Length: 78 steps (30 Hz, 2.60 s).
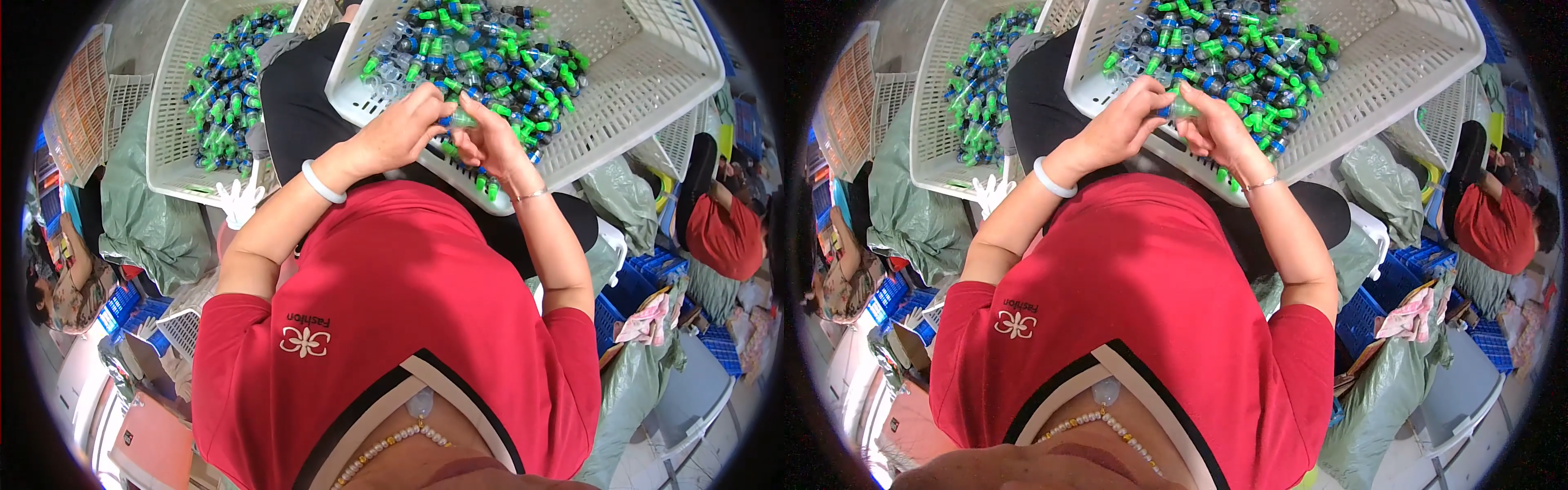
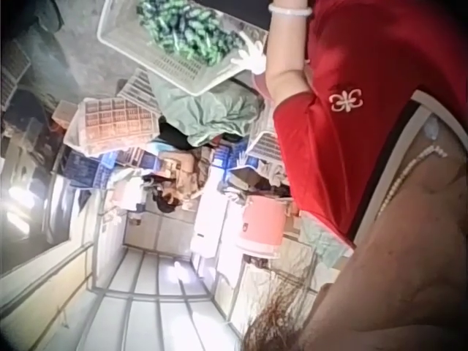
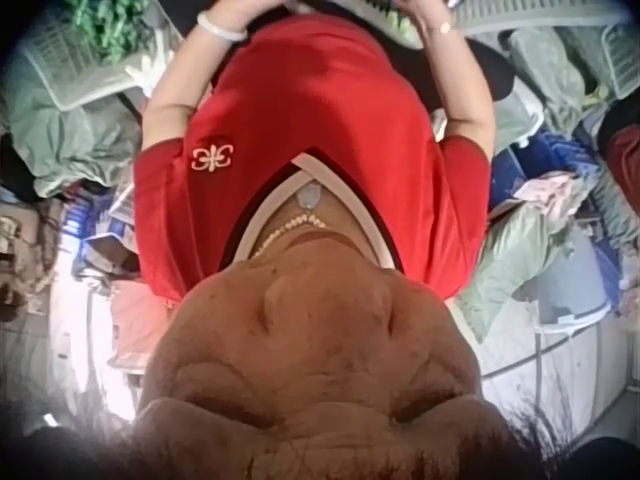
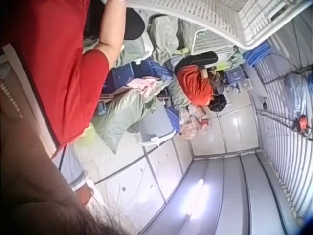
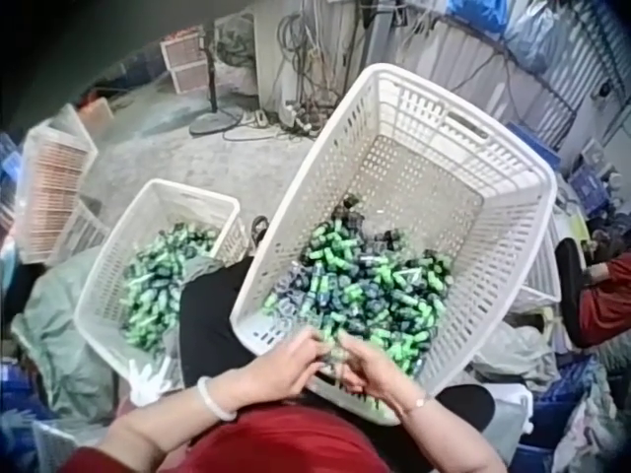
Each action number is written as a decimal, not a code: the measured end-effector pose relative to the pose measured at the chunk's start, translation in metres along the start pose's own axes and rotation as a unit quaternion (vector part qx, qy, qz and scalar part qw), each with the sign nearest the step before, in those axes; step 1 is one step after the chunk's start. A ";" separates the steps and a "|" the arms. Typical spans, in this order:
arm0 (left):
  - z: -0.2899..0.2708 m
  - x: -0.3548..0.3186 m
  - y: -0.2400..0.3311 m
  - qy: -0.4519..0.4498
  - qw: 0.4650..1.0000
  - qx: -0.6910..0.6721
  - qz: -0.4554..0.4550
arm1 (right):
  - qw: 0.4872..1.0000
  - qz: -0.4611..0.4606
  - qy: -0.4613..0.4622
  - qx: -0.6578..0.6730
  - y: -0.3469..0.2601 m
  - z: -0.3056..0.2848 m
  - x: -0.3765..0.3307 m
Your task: Sorting small green and blue plastic components into baskets and bags.
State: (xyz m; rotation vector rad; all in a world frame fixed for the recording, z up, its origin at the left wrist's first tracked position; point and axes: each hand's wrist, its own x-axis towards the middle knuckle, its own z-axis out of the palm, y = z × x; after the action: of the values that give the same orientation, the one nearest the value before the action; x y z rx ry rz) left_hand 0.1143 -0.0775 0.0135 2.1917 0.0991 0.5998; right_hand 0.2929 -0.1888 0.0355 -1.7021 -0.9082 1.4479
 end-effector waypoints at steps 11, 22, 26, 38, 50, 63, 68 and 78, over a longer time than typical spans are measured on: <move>-0.001 -0.020 -0.019 -0.054 0.785 -0.517 -0.336 | 0.821 -0.422 0.151 -0.352 0.003 0.018 -0.004; 0.022 -0.035 -0.007 0.030 0.993 -0.075 -0.080 | 0.970 0.072 -0.035 0.228 0.032 0.027 -0.014; 0.012 -0.042 -0.008 0.009 0.997 -0.017 -0.079 | 0.932 0.099 -0.118 0.327 0.038 0.028 0.002; -0.094 -0.048 -0.037 0.268 0.854 0.427 -0.129 | 0.777 -0.172 0.179 -0.578 0.059 0.046 0.123; 0.049 0.037 -0.140 0.038 0.932 0.233 -0.276 | 0.838 -0.162 0.130 -0.505 0.031 0.024 0.050; 0.012 0.021 -0.081 0.148 0.646 -0.637 -0.393 | 0.921 -0.242 0.267 0.148 0.039 0.008 0.014; 0.014 0.013 -0.064 0.186 0.613 -0.682 -0.353 | 0.918 -0.249 0.277 0.139 0.035 0.022 0.019; 0.024 0.011 -0.012 0.166 0.801 -0.466 -0.338 | 0.921 -0.247 0.276 0.120 0.034 0.029 0.014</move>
State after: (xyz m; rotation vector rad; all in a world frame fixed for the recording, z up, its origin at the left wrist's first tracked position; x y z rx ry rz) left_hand 0.1362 -0.0844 -0.0041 0.9619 0.6084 0.4534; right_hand 0.2680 -0.1913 -0.0038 -1.4404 -0.7300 0.6575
